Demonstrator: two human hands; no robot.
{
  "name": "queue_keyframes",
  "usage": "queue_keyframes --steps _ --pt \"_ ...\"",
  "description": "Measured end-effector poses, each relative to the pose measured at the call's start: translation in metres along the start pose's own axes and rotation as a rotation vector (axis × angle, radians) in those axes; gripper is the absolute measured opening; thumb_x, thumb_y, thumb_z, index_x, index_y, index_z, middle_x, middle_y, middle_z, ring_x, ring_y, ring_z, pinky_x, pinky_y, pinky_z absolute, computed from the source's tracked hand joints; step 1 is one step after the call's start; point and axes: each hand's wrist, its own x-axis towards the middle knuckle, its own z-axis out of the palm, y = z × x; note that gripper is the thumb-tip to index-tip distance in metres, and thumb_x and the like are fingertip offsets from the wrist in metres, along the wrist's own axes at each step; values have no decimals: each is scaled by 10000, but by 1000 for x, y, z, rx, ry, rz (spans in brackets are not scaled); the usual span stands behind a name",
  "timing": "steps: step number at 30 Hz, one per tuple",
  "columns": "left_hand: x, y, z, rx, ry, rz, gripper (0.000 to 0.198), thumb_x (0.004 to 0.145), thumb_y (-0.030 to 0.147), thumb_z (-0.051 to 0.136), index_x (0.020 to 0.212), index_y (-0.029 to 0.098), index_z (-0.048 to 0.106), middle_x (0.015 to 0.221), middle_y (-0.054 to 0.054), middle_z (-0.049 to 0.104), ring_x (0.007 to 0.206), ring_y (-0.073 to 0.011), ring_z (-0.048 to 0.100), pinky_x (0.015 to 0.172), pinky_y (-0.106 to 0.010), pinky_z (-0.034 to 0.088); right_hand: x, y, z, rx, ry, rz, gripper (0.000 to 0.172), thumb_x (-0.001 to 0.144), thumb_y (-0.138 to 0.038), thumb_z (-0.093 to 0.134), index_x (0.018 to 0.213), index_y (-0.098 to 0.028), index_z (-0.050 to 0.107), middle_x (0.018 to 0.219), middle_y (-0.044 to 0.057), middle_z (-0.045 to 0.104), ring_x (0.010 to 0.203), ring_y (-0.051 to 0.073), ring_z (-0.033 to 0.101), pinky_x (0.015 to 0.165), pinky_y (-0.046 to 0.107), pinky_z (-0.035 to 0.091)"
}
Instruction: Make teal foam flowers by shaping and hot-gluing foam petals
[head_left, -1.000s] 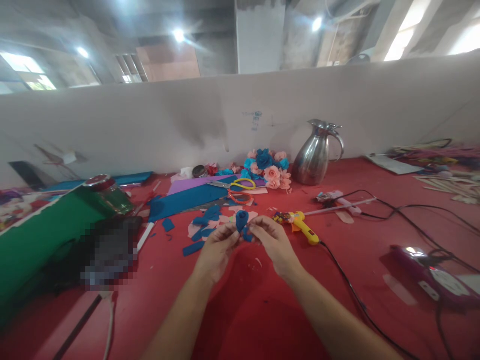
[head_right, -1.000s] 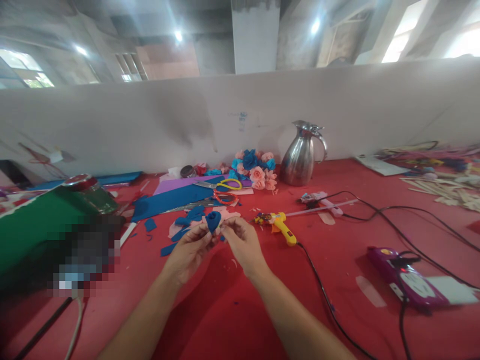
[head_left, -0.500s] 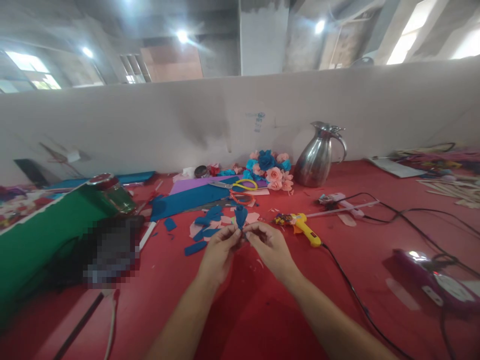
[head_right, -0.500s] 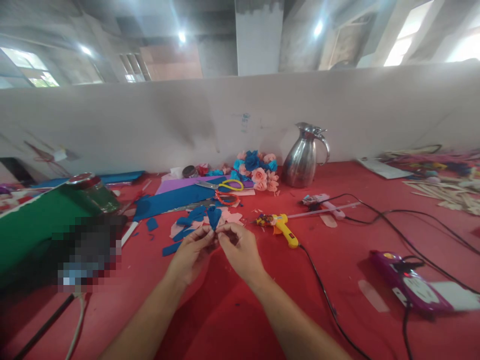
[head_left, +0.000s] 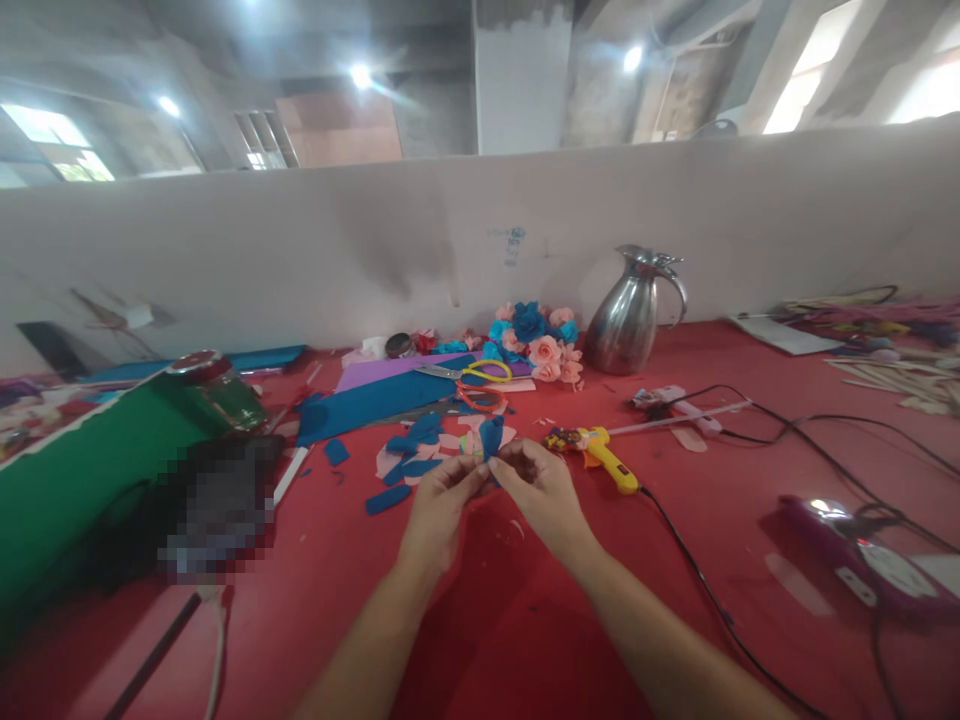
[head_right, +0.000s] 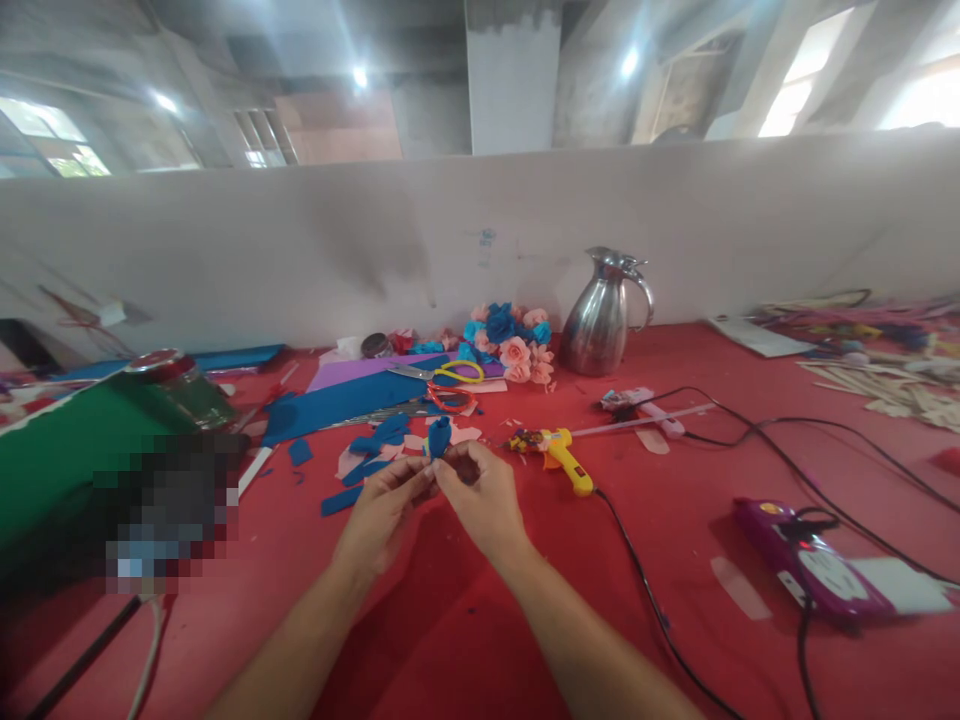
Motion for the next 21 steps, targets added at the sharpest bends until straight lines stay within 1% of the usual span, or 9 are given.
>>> queue_keyframes --steps 3,10,16,21 --pt "-1 -1 2 4 -4 0 192 603 273 790 713 138 710 701 -26 675 656 -106 586 665 -213 460 0 1 0 2 23 21 100 742 -281 587 694 -195 572 627 -6 597 575 133 544 546 249 438" --pt "0 1 2 -126 11 -52 208 511 237 837 638 138 705 649 -8 656 581 -78 557 606 -193 459 -1 0 2 54 7 32 120 745 -300 581 701 -189 589 652 3 599 609 140 552 572 252 446" --pt "2 -2 0 -165 15 -75 195 522 207 831 657 135 709 679 -7 670 607 -74 576 620 -182 459 0 1 2 99 -7 48 129 745 -313 597 716 -187 597 658 7 608 620 145 561 587 257 459" --pt "2 0 1 -163 24 -62 199 522 213 830 656 131 706 668 -3 662 575 -62 555 600 -179 446 -3 -1 3 108 -15 21 109 746 -291 589 715 -188 604 657 1 605 615 138 557 590 253 453"
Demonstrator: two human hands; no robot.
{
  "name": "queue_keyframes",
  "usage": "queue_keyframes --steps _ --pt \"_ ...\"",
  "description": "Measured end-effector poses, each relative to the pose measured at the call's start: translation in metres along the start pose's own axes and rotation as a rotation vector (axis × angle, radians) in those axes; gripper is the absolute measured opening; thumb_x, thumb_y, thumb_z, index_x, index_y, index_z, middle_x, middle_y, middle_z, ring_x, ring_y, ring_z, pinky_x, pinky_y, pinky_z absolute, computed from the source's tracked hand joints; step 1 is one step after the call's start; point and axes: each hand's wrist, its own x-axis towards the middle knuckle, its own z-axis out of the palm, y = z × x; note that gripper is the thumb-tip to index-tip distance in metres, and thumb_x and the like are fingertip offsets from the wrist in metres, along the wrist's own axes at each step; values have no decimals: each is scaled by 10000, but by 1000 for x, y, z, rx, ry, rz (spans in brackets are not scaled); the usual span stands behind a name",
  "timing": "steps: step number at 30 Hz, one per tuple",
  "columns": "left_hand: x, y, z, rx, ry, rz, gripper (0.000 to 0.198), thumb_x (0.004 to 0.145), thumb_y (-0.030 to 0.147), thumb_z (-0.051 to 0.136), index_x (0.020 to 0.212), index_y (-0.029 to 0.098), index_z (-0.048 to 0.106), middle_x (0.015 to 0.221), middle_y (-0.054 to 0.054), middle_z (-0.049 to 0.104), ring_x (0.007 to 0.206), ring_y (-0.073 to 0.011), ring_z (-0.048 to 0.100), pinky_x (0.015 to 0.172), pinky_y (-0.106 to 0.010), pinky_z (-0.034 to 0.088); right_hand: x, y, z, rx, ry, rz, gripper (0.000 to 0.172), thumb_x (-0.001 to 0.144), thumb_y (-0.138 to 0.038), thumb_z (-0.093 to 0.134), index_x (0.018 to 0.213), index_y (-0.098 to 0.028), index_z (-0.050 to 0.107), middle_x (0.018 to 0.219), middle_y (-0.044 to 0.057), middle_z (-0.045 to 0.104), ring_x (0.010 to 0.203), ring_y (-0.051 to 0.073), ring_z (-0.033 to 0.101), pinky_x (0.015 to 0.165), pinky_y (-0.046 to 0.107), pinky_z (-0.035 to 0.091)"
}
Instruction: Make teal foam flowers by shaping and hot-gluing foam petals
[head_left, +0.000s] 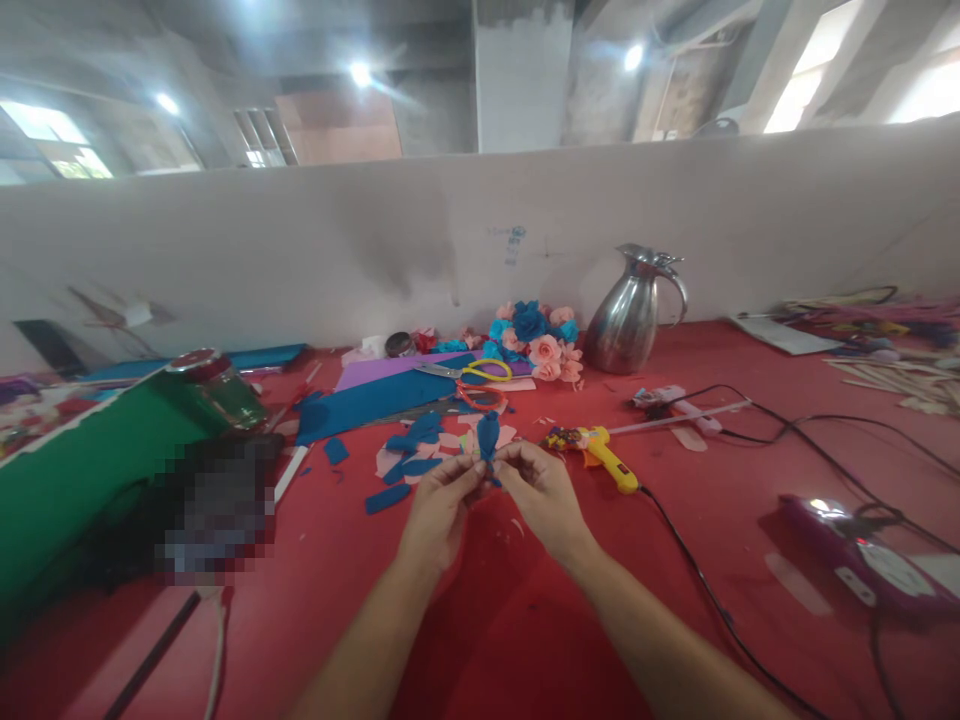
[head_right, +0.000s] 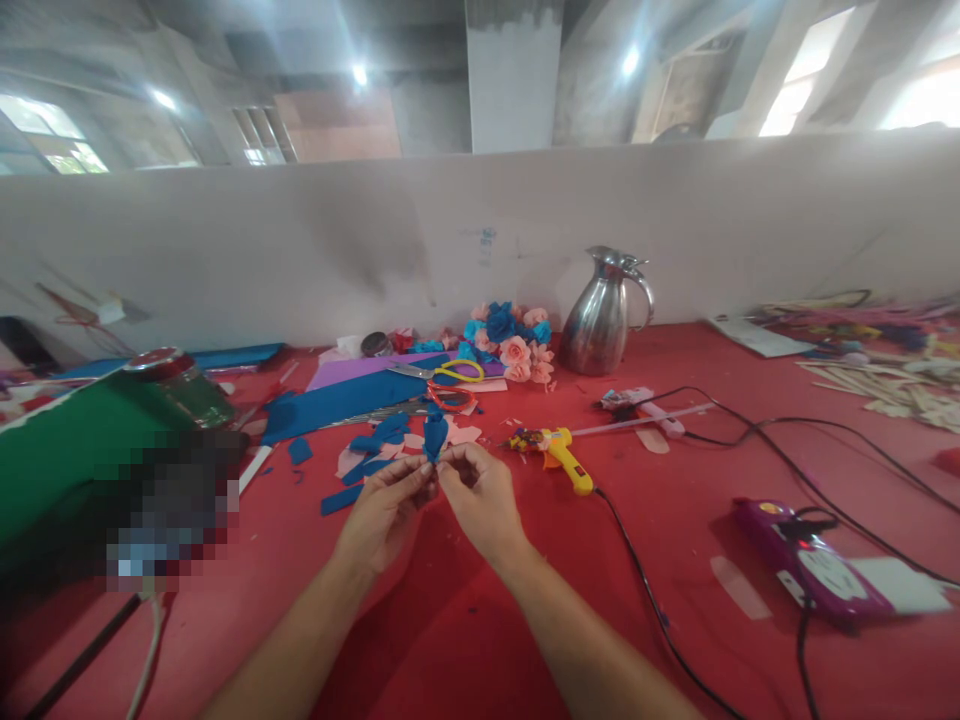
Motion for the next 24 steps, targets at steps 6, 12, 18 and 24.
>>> queue_keyframes --steps 6,12,18,24 --pt "0 4 1 3 93 9 233 501 219 837 649 141 673 636 15 640 562 -63 548 570 -180 430 10 -11 -17 -21 166 -81 114 734 -306 606 723 -193 602 647 -10 586 586 126 515 564 246 409" --pt "4 6 -4 29 126 45 241 505 227 828 674 142 679 648 11 653 535 -59 528 551 -182 420 32 -14 -92 -416 399 -84 154 757 -325 528 794 -195 603 731 16 612 672 163 546 631 283 398" --pt "8 6 -8 110 144 19 258 492 268 825 655 132 680 611 3 640 551 -74 537 557 -194 403 22 9 -137 -1267 180 318 204 664 -265 616 845 -174 607 949 121 661 917 270 591 688 307 377" --pt "11 6 -13 132 156 40 292 469 302 827 664 134 689 590 6 630 543 -76 520 567 -205 394 30 17 -130 -1024 77 429 48 673 -229 561 690 -185 555 642 37 613 662 210 596 529 263 326"
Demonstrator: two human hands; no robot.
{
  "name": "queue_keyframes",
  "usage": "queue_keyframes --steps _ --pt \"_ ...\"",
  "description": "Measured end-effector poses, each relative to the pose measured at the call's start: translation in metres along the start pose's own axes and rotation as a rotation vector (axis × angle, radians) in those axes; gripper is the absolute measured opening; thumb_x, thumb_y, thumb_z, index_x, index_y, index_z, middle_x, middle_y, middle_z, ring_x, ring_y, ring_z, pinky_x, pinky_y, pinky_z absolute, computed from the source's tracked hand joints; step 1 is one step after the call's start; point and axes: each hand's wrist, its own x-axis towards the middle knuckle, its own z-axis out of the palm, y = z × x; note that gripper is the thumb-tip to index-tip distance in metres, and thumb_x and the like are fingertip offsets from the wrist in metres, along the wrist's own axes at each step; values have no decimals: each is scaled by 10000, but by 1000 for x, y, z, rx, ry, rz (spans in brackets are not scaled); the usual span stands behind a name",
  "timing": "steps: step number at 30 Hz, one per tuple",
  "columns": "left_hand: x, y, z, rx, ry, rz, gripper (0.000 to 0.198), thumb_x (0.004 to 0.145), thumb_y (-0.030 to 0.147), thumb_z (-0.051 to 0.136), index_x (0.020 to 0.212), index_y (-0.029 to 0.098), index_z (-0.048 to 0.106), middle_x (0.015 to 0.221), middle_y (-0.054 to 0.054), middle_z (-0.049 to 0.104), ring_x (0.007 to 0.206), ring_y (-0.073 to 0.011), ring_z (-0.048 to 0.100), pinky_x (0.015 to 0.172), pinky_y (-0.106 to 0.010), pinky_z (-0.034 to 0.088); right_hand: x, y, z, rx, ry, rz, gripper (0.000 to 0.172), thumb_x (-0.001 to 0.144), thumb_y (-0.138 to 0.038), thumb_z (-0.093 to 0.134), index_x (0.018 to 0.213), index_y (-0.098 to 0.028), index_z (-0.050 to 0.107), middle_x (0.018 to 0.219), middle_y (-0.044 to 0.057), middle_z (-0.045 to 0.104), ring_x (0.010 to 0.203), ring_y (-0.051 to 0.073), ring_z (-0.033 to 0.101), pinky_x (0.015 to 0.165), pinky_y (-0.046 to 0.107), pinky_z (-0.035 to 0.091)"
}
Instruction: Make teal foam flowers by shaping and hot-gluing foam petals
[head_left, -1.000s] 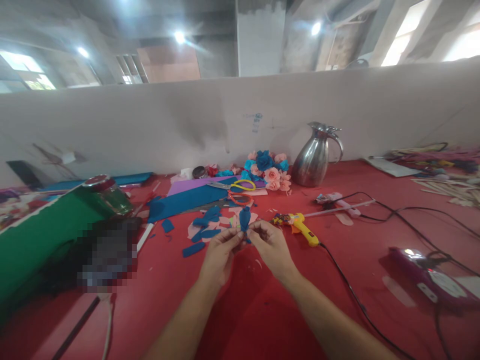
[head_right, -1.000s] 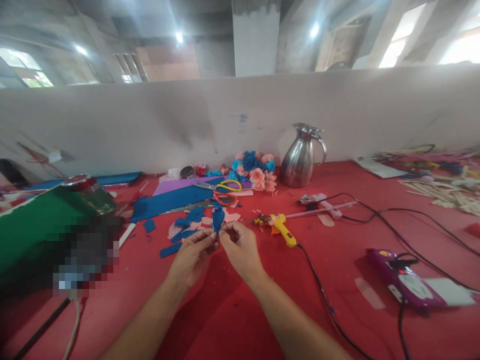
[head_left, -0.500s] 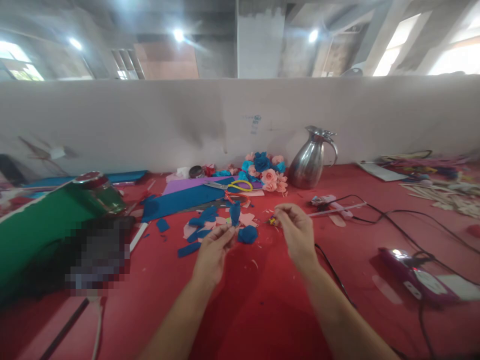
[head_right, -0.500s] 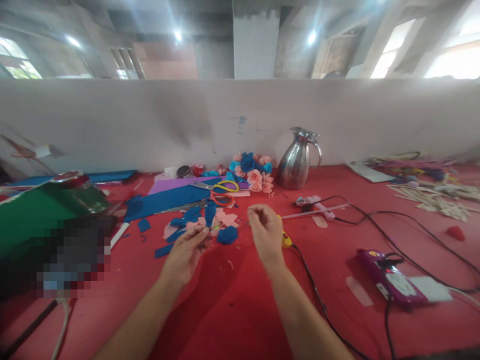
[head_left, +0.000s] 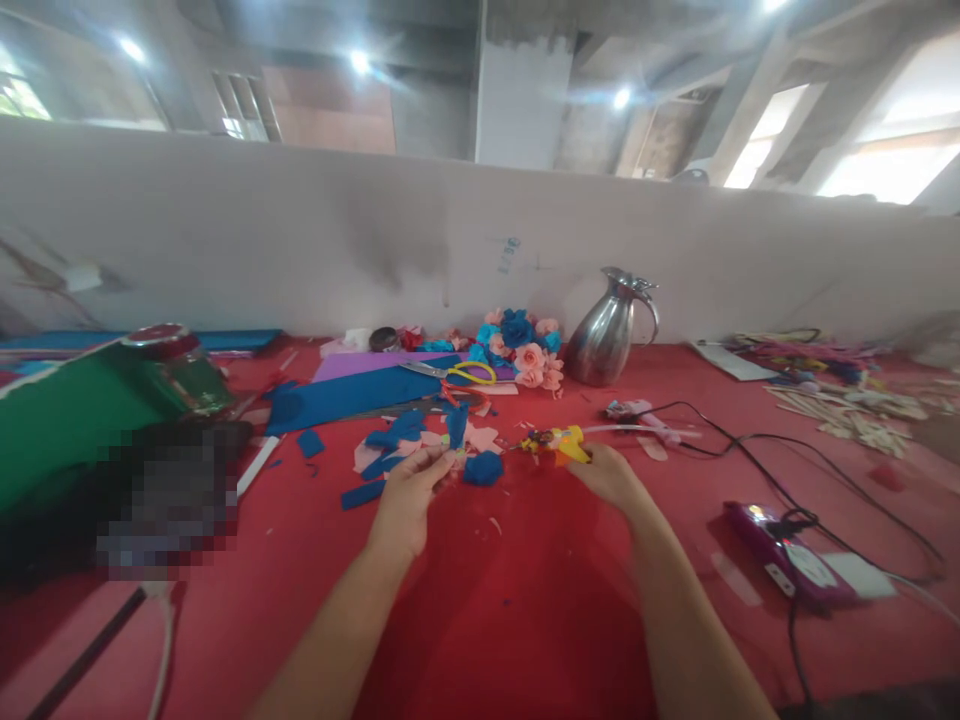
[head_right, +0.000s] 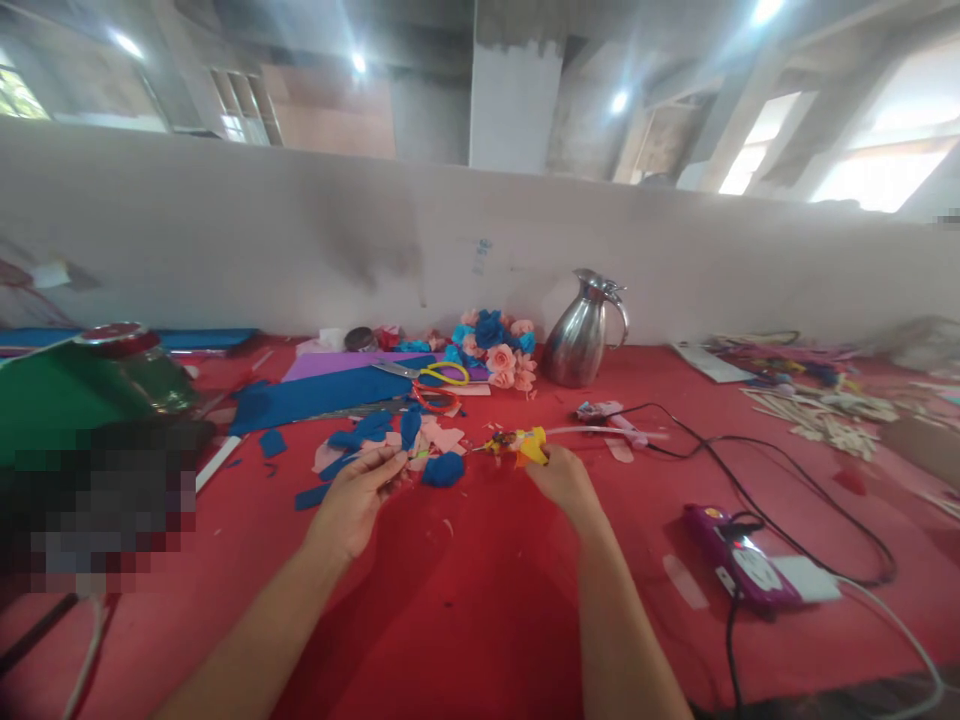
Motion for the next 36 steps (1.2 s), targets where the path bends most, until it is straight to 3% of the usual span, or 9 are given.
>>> queue_keyframes --steps 2,5,8,11,16,26,36 --pt "1 -1 -2 -8 7 15 293 472 305 826 669 134 692 581 13 619 526 -69 500 545 -200 375 -2 -6 1 353 -67 7 55 646 -214 584 663 -194 536 588 8 587 599 184 580 511 253 349" --pt "2 -2 -3 -30 14 30 293 467 305 830 662 135 692 569 14 606 510 -64 477 510 -197 341 -13 -19 2 913 -220 -28 209 598 -210 680 775 -188 570 734 28 657 647 170 613 555 250 424" --pt "2 -3 -2 -46 20 27 299 450 303 839 645 135 687 573 11 607 506 -60 470 495 -195 320 -29 -34 4 1171 -357 -55 331 638 -331 736 893 -190 578 817 51 680 630 155 615 519 239 419" --pt "2 -4 -2 -41 24 32 312 448 318 842 651 134 693 581 7 611 507 -60 469 497 -198 317 -40 -46 10 1192 -368 -90 347 703 -454 702 884 -196 556 710 21 661 500 118 542 476 234 379" --pt "3 -5 -3 -19 50 25 315 449 324 840 656 135 694 592 4 621 518 -65 477 508 -204 317 -48 -53 19 1038 -306 -248 360 749 -495 663 883 -188 532 568 -31 564 492 104 484 494 230 341" --pt "3 -4 -3 14 17 49 260 509 317 812 643 138 680 579 10 606 520 -68 459 516 -214 305 -52 -60 24 939 -272 -365 404 747 -573 610 787 -185 504 662 -24 518 480 80 415 495 249 323" --pt "3 -4 -3 3 25 40 275 498 313 814 671 136 693 579 10 604 512 -68 453 511 -221 300 -52 -60 28 908 -289 -360 426 751 -577 602 891 -183 519 667 -26 501 484 87 401 490 247 327"
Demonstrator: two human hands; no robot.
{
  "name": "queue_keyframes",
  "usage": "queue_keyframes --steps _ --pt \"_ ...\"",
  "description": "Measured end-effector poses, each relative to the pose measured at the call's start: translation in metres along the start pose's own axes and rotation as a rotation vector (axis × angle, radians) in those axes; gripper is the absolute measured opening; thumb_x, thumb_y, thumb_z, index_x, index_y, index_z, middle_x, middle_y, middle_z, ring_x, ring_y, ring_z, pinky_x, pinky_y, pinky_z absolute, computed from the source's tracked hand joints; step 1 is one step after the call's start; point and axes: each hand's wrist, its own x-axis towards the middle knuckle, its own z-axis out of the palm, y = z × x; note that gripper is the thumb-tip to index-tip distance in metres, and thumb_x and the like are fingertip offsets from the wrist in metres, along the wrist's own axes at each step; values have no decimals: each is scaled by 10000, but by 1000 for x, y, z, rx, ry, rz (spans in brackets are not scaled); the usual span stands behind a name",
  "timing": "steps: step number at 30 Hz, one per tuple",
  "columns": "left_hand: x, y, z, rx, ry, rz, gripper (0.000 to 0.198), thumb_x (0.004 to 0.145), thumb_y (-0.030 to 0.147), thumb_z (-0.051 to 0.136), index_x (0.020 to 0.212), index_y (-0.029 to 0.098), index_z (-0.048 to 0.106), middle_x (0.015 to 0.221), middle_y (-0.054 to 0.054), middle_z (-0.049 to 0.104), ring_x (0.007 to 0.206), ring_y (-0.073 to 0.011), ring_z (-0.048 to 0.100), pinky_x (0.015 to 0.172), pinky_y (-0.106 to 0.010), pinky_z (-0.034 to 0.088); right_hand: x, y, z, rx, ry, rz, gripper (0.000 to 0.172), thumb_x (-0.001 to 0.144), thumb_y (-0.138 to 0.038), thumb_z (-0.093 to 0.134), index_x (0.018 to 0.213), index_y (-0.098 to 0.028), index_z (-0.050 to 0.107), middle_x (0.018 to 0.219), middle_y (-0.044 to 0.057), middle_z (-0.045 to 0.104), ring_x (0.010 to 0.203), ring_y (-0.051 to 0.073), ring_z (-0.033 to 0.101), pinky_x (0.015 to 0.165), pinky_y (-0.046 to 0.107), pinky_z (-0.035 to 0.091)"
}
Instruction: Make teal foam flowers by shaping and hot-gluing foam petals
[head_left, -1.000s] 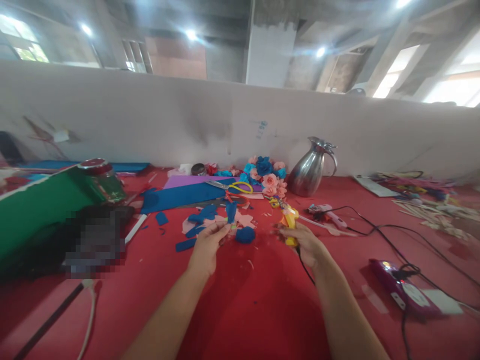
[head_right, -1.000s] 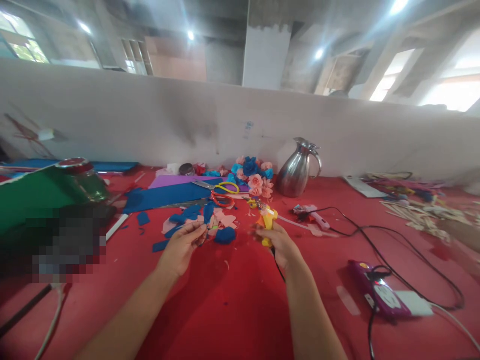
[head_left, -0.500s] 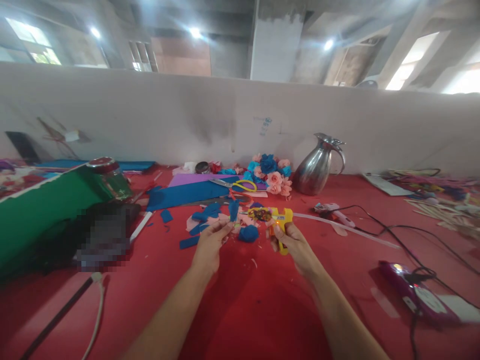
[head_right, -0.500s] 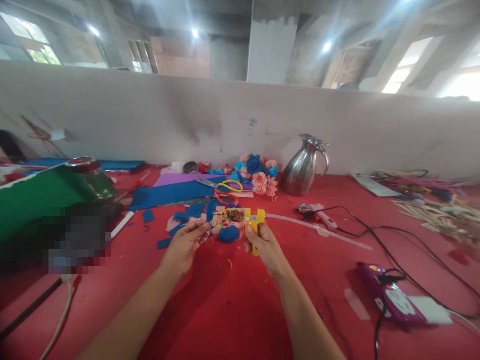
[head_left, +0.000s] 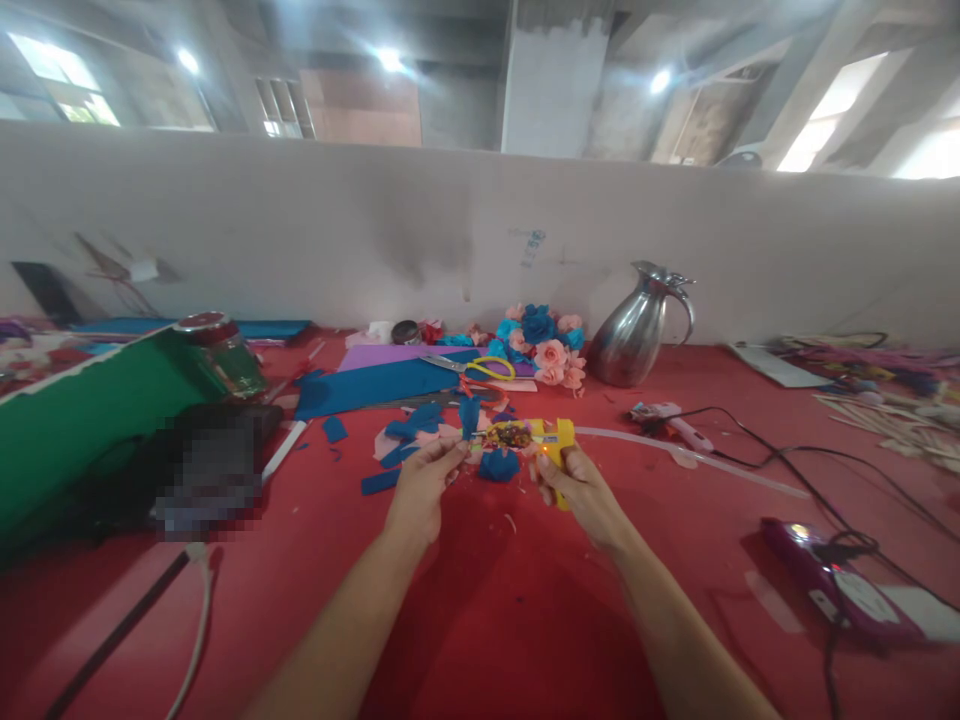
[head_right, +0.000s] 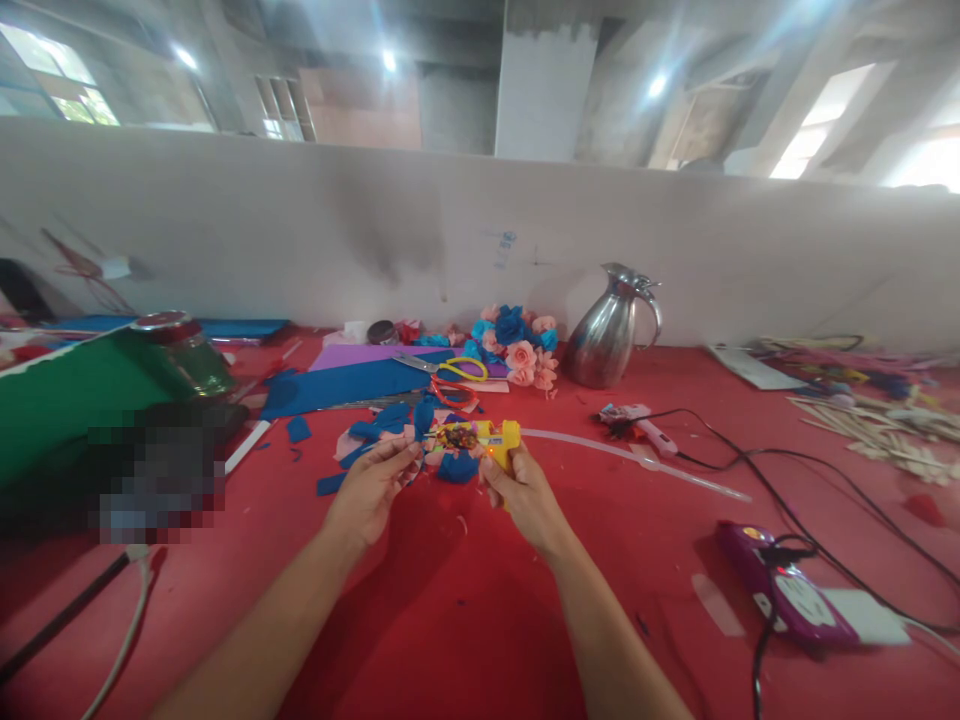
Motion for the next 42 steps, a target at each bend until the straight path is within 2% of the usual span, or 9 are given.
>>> queue_keyframes --steps 9,16,19,26,30,34,42 --pt "1 -1 -1 2 -7 14 257 514 297 809 672 129 696 593 -6 611 515 -79 459 509 -225 310 1 9 -5 -69 3 -44 345 812 -526 564 852 -195 477 648 -32 490 497 95 403 506 256 337" --pt "0 1 1 -25 -8 -1 260 500 288 820 668 130 699 594 -6 612 526 -80 468 520 -221 321 2 13 -8 -125 19 -88 296 852 -476 530 913 -189 493 643 -39 469 497 91 394 501 249 317" --pt "-1 2 2 -54 -9 -5 267 484 278 827 669 134 699 607 -6 619 537 -81 472 524 -218 329 1 11 -7 -128 39 -75 312 832 -494 549 898 -193 500 610 -46 466 489 96 392 502 252 316" --pt "-2 2 1 -52 9 1 257 493 270 820 672 131 700 614 -13 628 531 -81 469 525 -226 326 -3 -2 -1 49 36 -33 400 763 -560 600 866 -186 502 657 -25 507 478 94 393 488 258 310" --pt "-2 2 2 -53 7 0 252 486 264 821 658 130 695 588 0 609 525 -80 464 516 -225 316 -1 5 -2 -27 16 -54 351 803 -528 576 817 -187 495 631 -28 488 495 97 391 506 257 317" --pt "-2 2 2 -53 14 -2 246 484 257 820 657 133 697 587 -1 612 517 -80 463 514 -226 319 1 11 -5 -75 9 -84 342 822 -525 553 873 -192 492 617 -36 476 500 107 395 516 260 333" --pt "-2 2 2 -41 -5 1 228 499 262 815 648 137 695 588 -7 615 537 -87 479 523 -221 332 -2 4 -2 -67 7 -61 353 806 -537 563 838 -191 501 591 -49 442 486 100 379 497 255 311"
